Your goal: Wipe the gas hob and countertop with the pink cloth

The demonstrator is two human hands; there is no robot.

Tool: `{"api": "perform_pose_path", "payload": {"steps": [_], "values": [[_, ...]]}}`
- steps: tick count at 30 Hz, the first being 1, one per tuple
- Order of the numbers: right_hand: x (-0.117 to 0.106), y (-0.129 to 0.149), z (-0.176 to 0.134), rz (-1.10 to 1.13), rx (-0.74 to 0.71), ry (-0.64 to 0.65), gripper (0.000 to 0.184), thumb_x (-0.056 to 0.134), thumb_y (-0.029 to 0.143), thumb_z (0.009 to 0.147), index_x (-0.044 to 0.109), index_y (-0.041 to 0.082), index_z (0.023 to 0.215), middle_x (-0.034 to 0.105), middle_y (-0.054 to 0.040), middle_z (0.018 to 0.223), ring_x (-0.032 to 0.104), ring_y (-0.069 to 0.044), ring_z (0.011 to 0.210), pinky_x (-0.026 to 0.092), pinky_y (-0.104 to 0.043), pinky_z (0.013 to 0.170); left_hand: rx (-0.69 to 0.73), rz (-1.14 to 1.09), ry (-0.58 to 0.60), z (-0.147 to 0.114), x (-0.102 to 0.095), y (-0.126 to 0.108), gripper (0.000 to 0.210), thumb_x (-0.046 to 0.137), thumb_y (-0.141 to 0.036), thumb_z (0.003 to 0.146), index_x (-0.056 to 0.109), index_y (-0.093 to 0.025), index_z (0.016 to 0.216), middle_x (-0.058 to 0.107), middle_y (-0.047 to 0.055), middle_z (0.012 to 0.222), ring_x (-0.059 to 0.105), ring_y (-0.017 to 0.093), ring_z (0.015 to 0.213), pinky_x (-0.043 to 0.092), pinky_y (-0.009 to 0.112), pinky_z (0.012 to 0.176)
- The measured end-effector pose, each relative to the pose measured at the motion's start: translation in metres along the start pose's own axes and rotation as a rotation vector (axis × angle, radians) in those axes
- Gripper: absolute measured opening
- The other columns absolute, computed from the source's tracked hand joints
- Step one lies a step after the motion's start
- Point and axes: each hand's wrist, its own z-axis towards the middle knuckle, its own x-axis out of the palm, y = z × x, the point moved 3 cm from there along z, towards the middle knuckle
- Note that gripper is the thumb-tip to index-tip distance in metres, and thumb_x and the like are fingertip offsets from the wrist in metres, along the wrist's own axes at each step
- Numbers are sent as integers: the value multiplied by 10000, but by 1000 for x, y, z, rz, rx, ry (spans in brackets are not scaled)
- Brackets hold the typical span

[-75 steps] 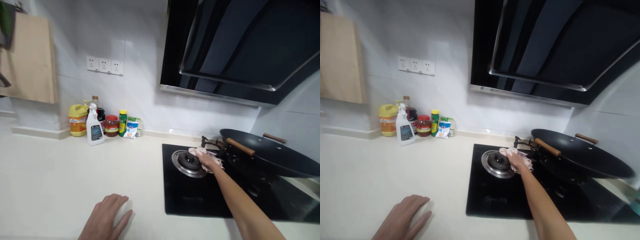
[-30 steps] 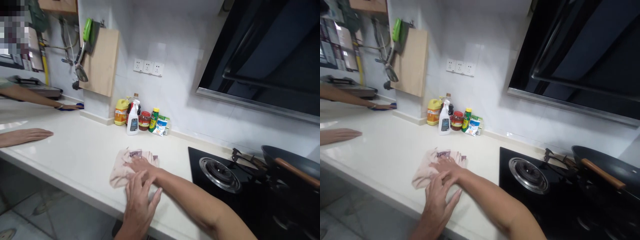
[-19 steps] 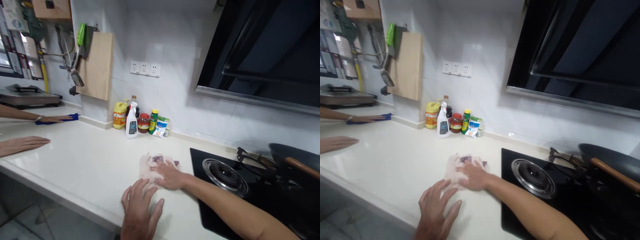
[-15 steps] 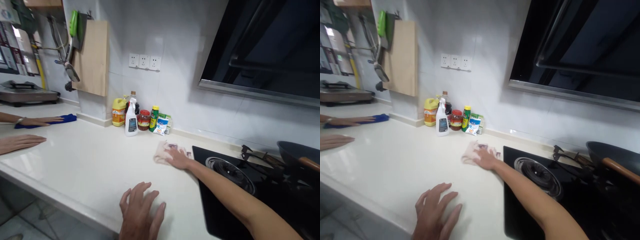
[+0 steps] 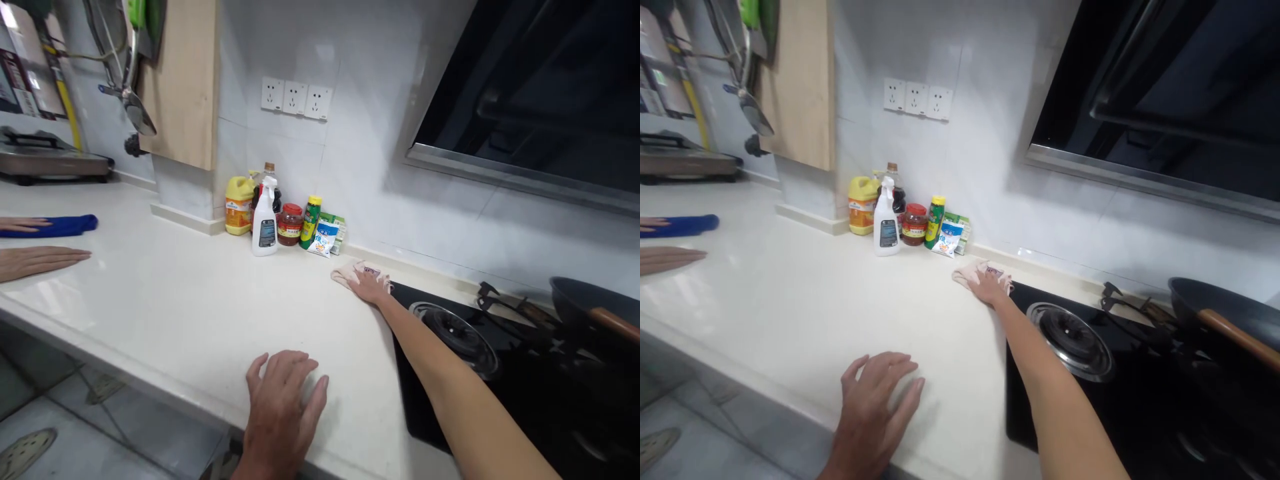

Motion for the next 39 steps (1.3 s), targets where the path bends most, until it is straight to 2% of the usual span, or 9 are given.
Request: {"api": "perform_pose_path", "payload": {"steps": [5,10,14,19,22,25,30,34,39], "values": [[5,17,-64,19,-52,42,811,259,697,981,201,227,1639,148,-137,1703,101,-328,1569,35,-602,1218,-39,34,5,2,3,-4,100,568,-277,977,658,-242,1005,749,35,1002,683,235,978,307,475,1015],[11,40,-148,70,-123,96,908,298,796,930,197,240,1640,88,-139,1712,8,-363,1572,-29,-623,1208,-126,40,85,3,4,-2,189,548,-362,990,682,-232,1016,750,63,1042,661,249,1032,309,472,1028],[11,61,-216,115,-200,140,1011,361,848,881,162,219,1647,35,-178,1709,-65,-406,1561,-86,-665,1180,-218,11,128,5,3,1,276,503,-424,997,692,-229,1049,748,80,1096,652,251,1095,314,462,1048],[5,79,-289,151,-285,177,1020,473,794,877,173,193,1644,65,-205,1701,-68,-404,1561,-80,-656,1189,-400,-52,184,9,2,8,320,454,-420,991,699,-227,1060,738,74,1158,638,251,1134,343,450,1070],[5,81,-321,166,-360,134,959,575,696,880,253,182,1623,171,-216,1681,25,-405,1564,-15,-631,1213,-448,-38,207,12,1,10,354,422,-428,992,703,-219,1043,739,78,1137,642,254,1116,375,441,1054],[13,75,-345,163,-420,22,833,677,483,875,355,173,1577,302,-211,1638,145,-395,1551,54,-596,1230,-447,-11,238,14,1,10,371,422,-451,988,709,-218,1019,741,77,1119,649,258,1093,378,446,1057],[34,53,-383,226,-452,-173,763,693,175,775,454,184,1499,423,-172,1580,266,-342,1524,135,-558,1235,-435,30,264,17,0,6,394,406,-441,992,718,-202,1020,738,104,1112,642,288,1113,372,482,1054],[37,22,-415,348,-368,-290,683,590,140,757,523,224,1432,543,-112,1493,399,-325,1451,224,-562,1215,-417,29,264,17,-1,5,383,413,-438,992,723,-213,991,745,98,1084,639,293,1115,366,486,1047],[12,0,-434,517,-196,-374,529,512,228,803,618,274,1319,670,-75,1301,582,-322,1224,413,-518,1094,-407,19,247,15,1,5,377,413,-449,994,720,-231,987,751,89,1096,633,280,1130,336,485,1069]]}}
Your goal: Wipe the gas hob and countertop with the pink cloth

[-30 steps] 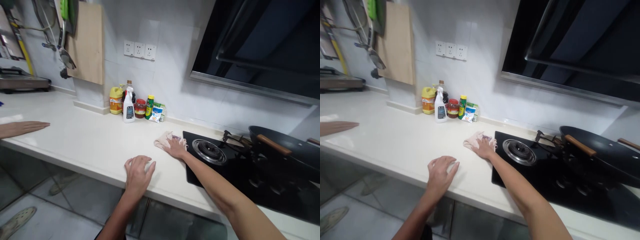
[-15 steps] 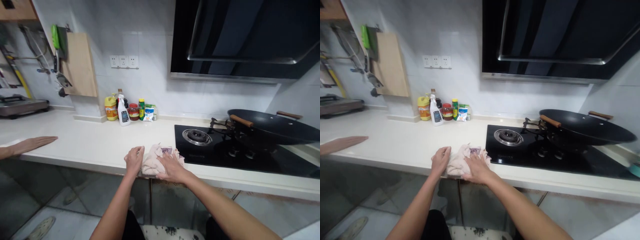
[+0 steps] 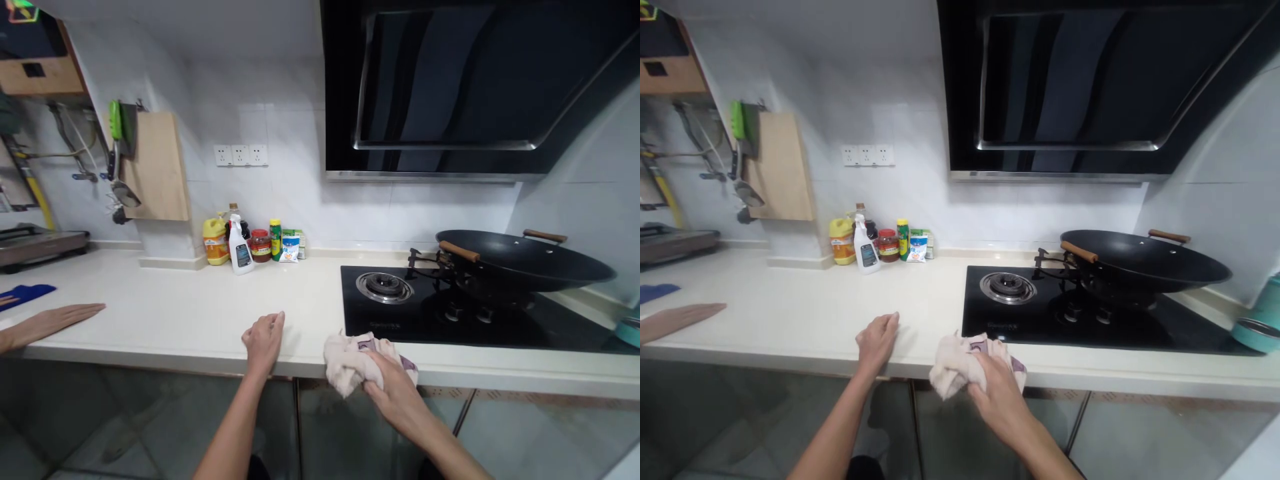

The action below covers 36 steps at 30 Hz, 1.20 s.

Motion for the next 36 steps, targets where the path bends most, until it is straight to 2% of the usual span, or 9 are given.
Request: {"api": "perform_pose_path", "payload": {"steps": [5,8,13,16,20,24,27,30,36], "values": [[-1,19,53,532,276,-1,535,514,481,900,594,209,1354,709,-85,1236,646,-291,1137,500,-451,1011,-8,-5,-14,0,1,2,391,400,-461,994,719,-236,986,754,82,1114,639,278,1134,344,480,1074],[15,25,100,779,281,81,656,400,624,956,569,150,1376,716,-125,1187,682,-276,1092,542,-423,946,-14,-5,-15,3,-1,3,385,401,-446,984,721,-233,956,761,81,1086,653,286,1118,377,481,1058],[1,-22,140,196,269,-122,526,537,452,901,584,164,1339,644,-139,1258,610,-268,1177,490,-421,1029,-35,-21,-43,7,-5,12,410,363,-464,996,700,-243,1071,742,89,1179,659,272,1134,449,441,1022],[-30,-65,124,87,291,-191,444,553,329,855,624,182,1268,591,-140,1294,556,-276,1223,428,-448,1085,-29,-44,-53,8,-3,16,395,386,-457,988,690,-246,1125,722,93,1219,660,251,1133,467,414,1014],[-65,-112,86,-245,293,-108,314,519,360,905,687,210,1123,599,-131,1253,566,-287,1196,433,-452,1031,109,18,-23,8,6,3,335,548,-400,915,704,-250,1170,675,109,1312,579,275,1269,337,495,1132],[-68,-140,60,-509,239,-28,417,400,418,990,652,222,1258,563,-133,1400,513,-283,1314,364,-476,1097,272,160,171,7,28,-42,409,540,-440,927,680,-269,1272,561,126,1493,451,290,1420,237,549,1189],[-59,-148,54,-605,219,-19,474,325,389,1017,580,228,1382,498,-121,1513,387,-280,1450,249,-527,1178,274,247,461,2,57,-82,624,452,-613,941,529,-304,1477,339,117,1658,270,364,1529,161,628,1204],[-53,-149,53,-642,236,7,506,293,388,1023,552,217,1422,474,-118,1545,360,-283,1472,236,-535,1188,259,313,687,-2,88,-107,813,378,-777,888,365,-353,1582,144,77,1722,85,486,1547,95,747,1160],[-50,-159,52,-691,278,58,564,253,419,1018,522,219,1472,426,-98,1593,307,-292,1509,237,-556,1197,251,333,725,29,121,-100,910,306,-884,827,299,-398,1597,90,51,1733,18,490,1549,56,761,1157]]}}
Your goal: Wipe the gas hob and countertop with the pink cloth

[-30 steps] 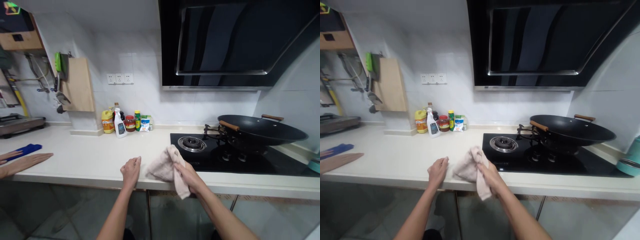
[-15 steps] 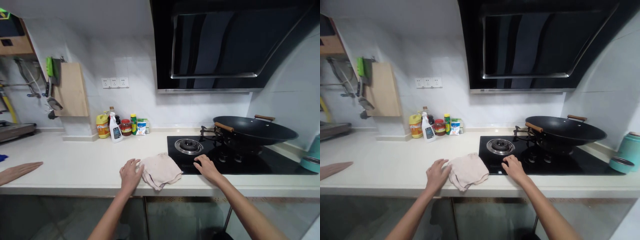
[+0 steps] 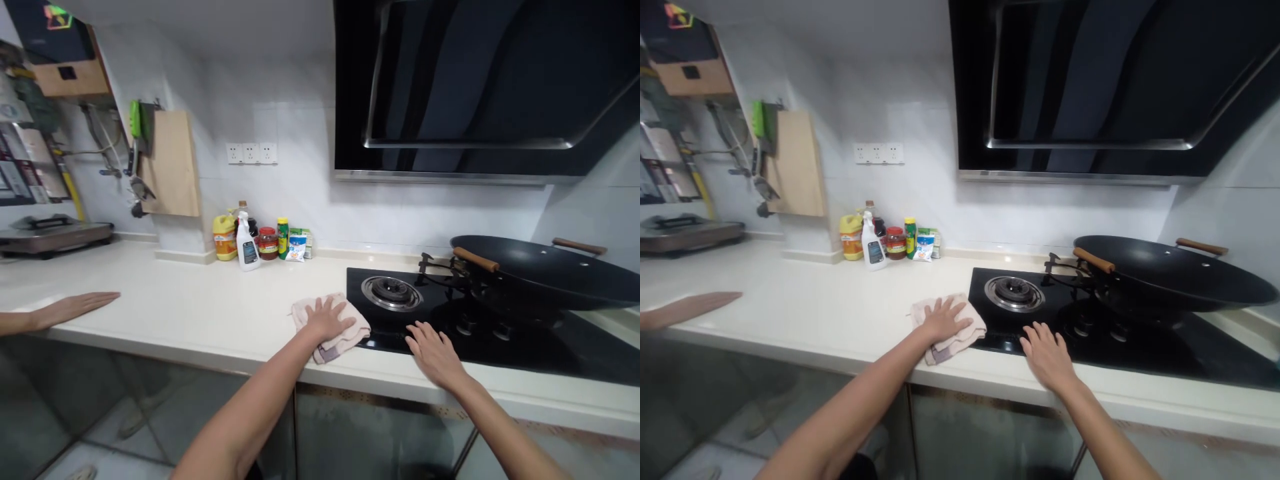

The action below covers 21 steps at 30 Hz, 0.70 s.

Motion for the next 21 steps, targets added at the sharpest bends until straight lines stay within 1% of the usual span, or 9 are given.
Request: {"api": "perform_pose_path", "payload": {"steps": [6,9,11,13,15,17,21], "values": [[14,-7,0,-10,-15,-60,572,273,441,986,559,238,1438,463,-94,1567,349,-290,1489,256,-565,1193,-91,41,-30,36,-18,53,904,308,-882,826,320,-395,1588,119,50,1731,59,431,1565,81,698,1194],[13,-8,-1,-16,-32,-73,591,234,464,993,564,236,1427,480,-87,1552,368,-280,1477,269,-564,1191,-191,65,-71,42,-29,88,914,340,-862,827,314,-368,1595,110,81,1729,75,433,1564,86,700,1190],[10,-8,-2,-23,-43,-67,601,214,472,997,560,232,1427,481,-83,1549,372,-278,1474,285,-562,1185,-279,82,-108,37,-39,117,954,363,-856,819,287,-329,1610,121,124,1722,87,434,1562,90,700,1188],[8,-8,-2,-32,-47,-52,601,218,473,995,557,231,1428,478,-80,1551,372,-276,1476,295,-556,1184,-375,101,-153,25,-51,151,1010,365,-861,809,253,-275,1625,159,175,1707,111,440,1557,106,702,1182],[8,-8,-2,-36,-42,-37,599,229,477,991,556,235,1430,477,-77,1555,368,-274,1481,292,-547,1190,-466,119,-190,3,-64,187,1034,351,-873,801,261,-251,1623,220,204,1685,146,453,1546,136,711,1166],[10,-10,-2,-33,-36,-34,600,238,482,986,556,239,1433,473,-76,1560,362,-277,1487,289,-546,1195,-552,138,-212,-25,-78,222,1026,331,-888,792,308,-265,1608,251,203,1676,159,481,1534,140,738,1143],[19,-14,-2,-31,-57,-74,612,234,480,981,557,226,1433,473,-91,1559,364,-299,1482,295,-575,1185,-730,165,-249,-89,-99,281,1019,307,-909,773,387,-289,1578,229,201,1683,114,584,1499,67,833,1067]]}}
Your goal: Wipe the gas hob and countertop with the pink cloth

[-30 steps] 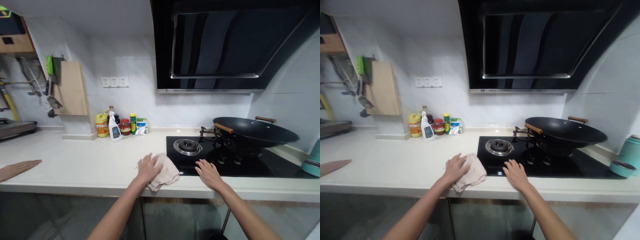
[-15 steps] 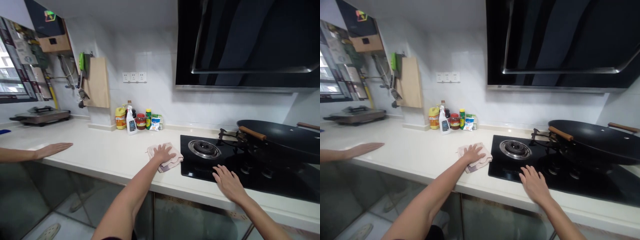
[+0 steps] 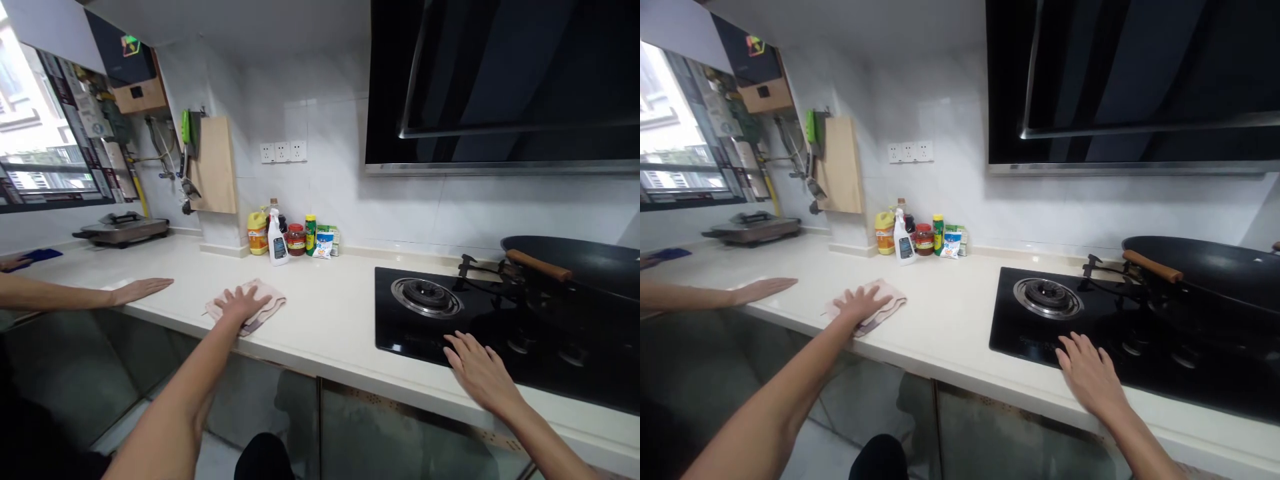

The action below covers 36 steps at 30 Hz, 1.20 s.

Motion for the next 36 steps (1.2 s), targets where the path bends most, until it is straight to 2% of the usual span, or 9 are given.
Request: {"api": "perform_pose_path", "payload": {"steps": [4,8,12,19,23,26,29,32,36], "values": [[6,-1,1,-6,-7,-32,610,227,476,987,561,224,1432,482,-103,1550,376,-312,1472,301,-589,1176,-109,-22,-41,-7,-4,56,1010,339,-922,744,421,-329,1557,259,187,1676,154,614,1474,81,853,1044],[4,2,2,-19,17,-3,605,221,466,999,559,216,1435,465,-113,1562,368,-318,1477,295,-594,1178,-136,-19,-18,-18,-1,54,991,330,-909,755,402,-342,1565,221,173,1691,111,629,1476,62,871,1029],[-5,6,2,-23,33,48,603,205,461,1016,533,208,1456,437,-115,1579,338,-314,1495,281,-587,1188,-52,17,58,-41,-1,-3,998,301,-885,792,342,-299,1599,150,200,1702,88,651,1466,42,893,1009],[-15,8,0,-8,42,66,595,210,468,1023,526,211,1457,440,-102,1578,341,-301,1492,285,-574,1192,402,-13,135,-110,16,-141,928,314,-882,824,333,-364,1594,145,109,1720,59,565,1516,58,811,1110],[-13,6,-1,-18,28,40,592,207,465,1015,540,218,1438,468,-99,1557,374,-293,1471,302,-574,1183,680,-66,180,-171,26,-177,885,350,-912,807,363,-449,1561,176,24,1720,60,471,1554,64,723,1183],[-8,2,-1,-31,20,29,601,199,473,1005,544,225,1430,475,-95,1550,384,-289,1466,307,-568,1180,880,-122,131,-213,36,-173,841,366,-881,845,377,-434,1557,220,51,1708,103,462,1552,90,732,1176],[-2,-3,-1,-30,10,14,608,202,484,993,542,224,1426,475,-102,1548,392,-294,1459,315,-572,1174,1008,-142,-10,-232,45,-153,782,474,-791,887,381,-402,1559,286,74,1685,183,436,1542,157,711,1178],[1,-7,-1,-23,-4,-7,617,199,487,986,536,225,1432,474,-103,1550,402,-298,1448,316,-579,1168,1047,-79,-106,-221,51,-124,805,663,-656,863,374,-378,1562,364,73,1650,273,401,1517,227,651,1182],[2,-9,-1,-25,-10,0,643,185,495,982,546,206,1428,481,-115,1544,401,-306,1444,323,-588,1159,964,-6,-157,-181,48,-72,951,790,-521,794,317,-316,1593,402,104,1624,344,360,1489,257,557,1197]]}}
